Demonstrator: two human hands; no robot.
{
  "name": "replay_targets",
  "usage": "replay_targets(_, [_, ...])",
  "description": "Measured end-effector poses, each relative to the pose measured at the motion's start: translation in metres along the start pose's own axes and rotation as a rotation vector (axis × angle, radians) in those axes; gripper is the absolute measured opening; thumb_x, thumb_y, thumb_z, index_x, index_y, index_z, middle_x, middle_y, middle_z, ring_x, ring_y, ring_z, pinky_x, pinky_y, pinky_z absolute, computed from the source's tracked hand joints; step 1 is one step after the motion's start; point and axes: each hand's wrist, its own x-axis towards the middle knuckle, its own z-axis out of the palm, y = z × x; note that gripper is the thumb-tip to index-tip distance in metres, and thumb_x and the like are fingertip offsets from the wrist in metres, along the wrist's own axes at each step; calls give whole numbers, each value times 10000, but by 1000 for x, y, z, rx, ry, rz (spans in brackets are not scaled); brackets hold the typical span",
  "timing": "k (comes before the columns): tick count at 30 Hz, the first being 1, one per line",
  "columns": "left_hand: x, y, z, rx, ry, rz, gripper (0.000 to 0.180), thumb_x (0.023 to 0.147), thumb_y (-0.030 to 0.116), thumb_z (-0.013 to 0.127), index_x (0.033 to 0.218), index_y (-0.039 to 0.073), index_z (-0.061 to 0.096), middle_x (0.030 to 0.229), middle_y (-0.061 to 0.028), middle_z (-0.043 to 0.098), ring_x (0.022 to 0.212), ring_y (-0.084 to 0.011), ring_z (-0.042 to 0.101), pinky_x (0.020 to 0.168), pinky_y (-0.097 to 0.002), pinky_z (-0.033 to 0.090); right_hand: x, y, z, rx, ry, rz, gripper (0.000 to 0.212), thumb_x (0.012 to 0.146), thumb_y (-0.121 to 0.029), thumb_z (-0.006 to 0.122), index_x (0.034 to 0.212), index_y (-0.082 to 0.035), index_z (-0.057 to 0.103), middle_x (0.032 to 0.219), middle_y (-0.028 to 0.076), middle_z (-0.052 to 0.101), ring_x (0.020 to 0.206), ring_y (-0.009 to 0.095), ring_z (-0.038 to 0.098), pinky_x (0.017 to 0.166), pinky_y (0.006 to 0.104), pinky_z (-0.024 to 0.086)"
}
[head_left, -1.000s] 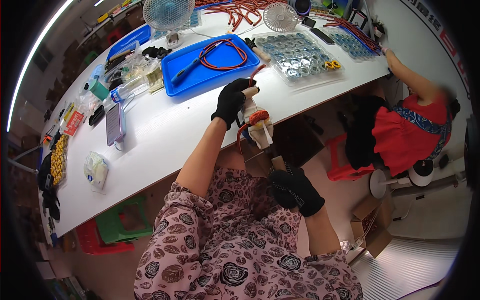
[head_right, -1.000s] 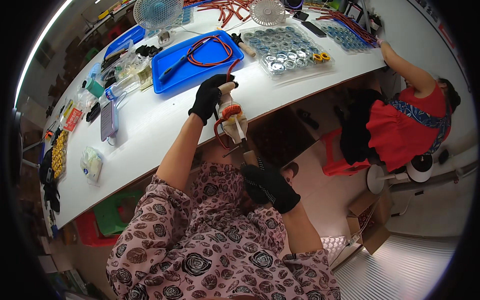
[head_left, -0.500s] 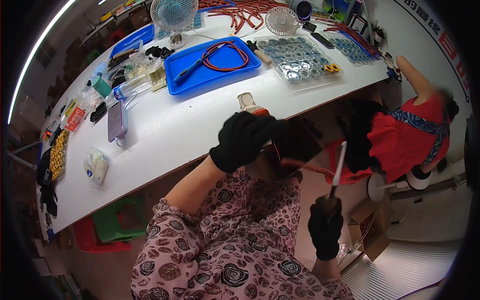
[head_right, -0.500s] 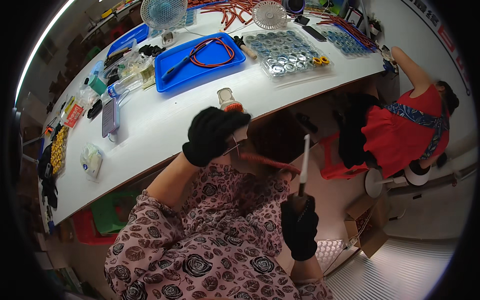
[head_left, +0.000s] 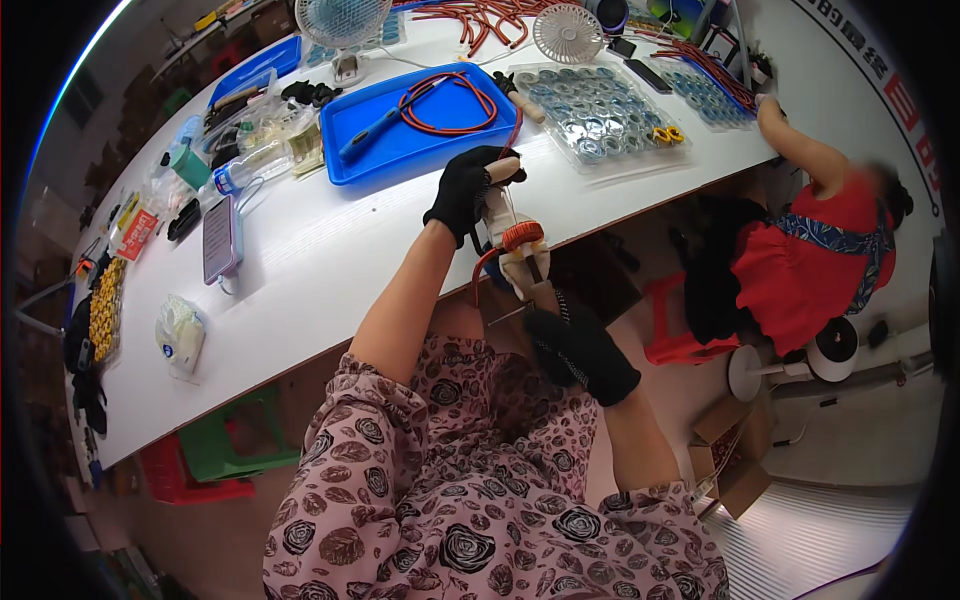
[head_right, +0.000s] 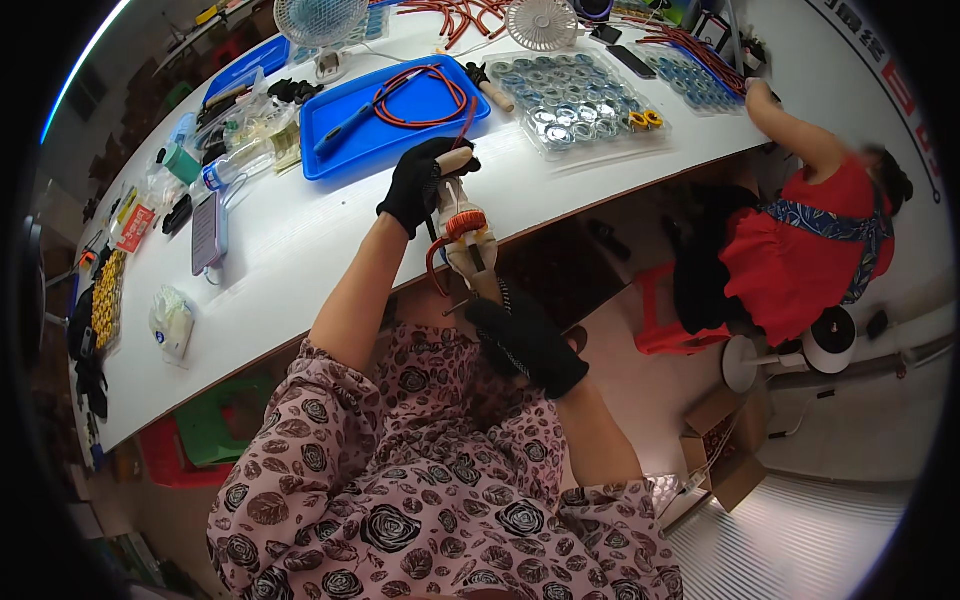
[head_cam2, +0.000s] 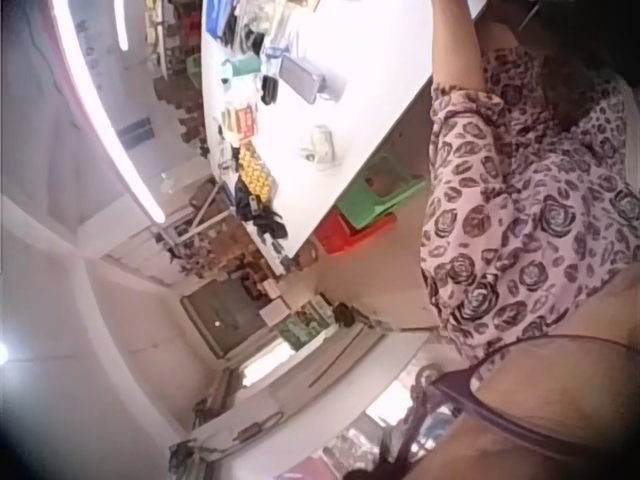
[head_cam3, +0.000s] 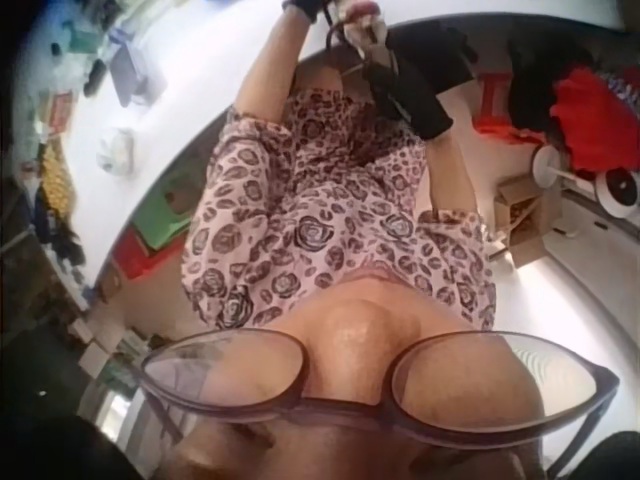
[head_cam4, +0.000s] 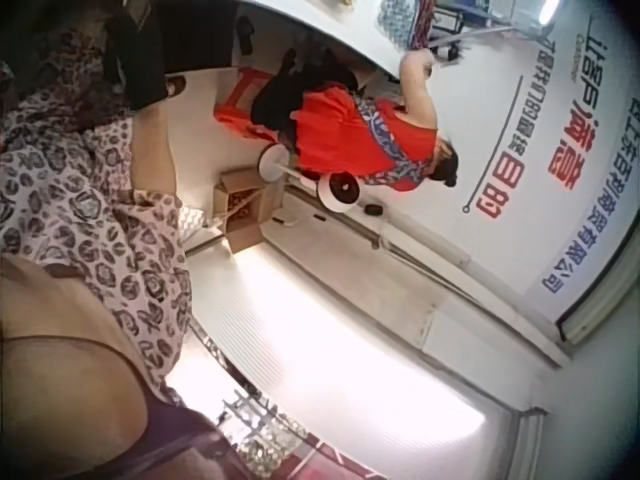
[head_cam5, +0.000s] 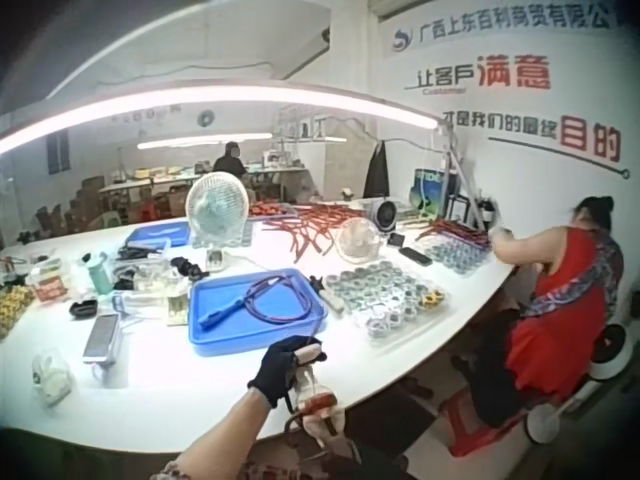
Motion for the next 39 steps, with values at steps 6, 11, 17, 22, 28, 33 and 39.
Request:
replay_targets(6, [-32,21,-15,224,124,149,364,851,277,611,1101,13,597,908,-80,659,869,-158,596,813,-308,432,-102,39,-30,56,-255,322,214,907,-283,546,1003,-93,523,597,-42,476,408,38,413,341,199,314])
replay_targets(11, [-35,22,-17,182,202,158,297,814,244,655,1012,24,630,863,-82,665,821,-154,607,762,-294,442,-154,72,-40,329,85,228,163,886,-208,562,977,-107,473,580,-32,448,390,58,396,334,192,298])
replay_targets(17, [-11,15,-7,128,66,73,257,809,135,646,1024,-2,615,891,-103,656,846,-210,640,778,-329,477,-55,34,-21,129,-33,138,133,875,-214,574,916,-97,525,542,-24,442,379,71,405,340,207,307])
replay_targets(22, [-8,5,-10,226,58,-4,290,788,136,654,1022,-28,610,911,-104,650,851,-190,625,789,-308,473,-2,-10,-6,88,-155,7,159,866,-260,597,897,-126,517,571,-35,456,396,66,396,353,211,298])
replay_targets(28, [-50,33,3,503,169,308,426,786,155,667,1186,53,563,1111,-87,617,923,-168,601,810,-303,468,-49,39,-28,129,-47,162,154,884,-256,575,914,-124,500,561,-39,424,399,59,390,355,202,297])
replay_targets(33, [-140,24,47,1355,-174,821,382,734,124,624,1115,126,604,1060,-52,610,798,-183,580,708,-336,476,-150,80,-40,714,-220,366,111,895,-215,559,900,-116,508,556,-46,429,402,51,393,351,195,284])
replay_targets(39, [-153,30,62,1465,-163,1124,349,694,144,628,1043,136,629,1014,-28,615,782,-176,572,729,-327,451,-167,83,-34,-731,507,-223,210,802,-139,657,937,-48,524,658,43,601,567,168,603,512,277,478])
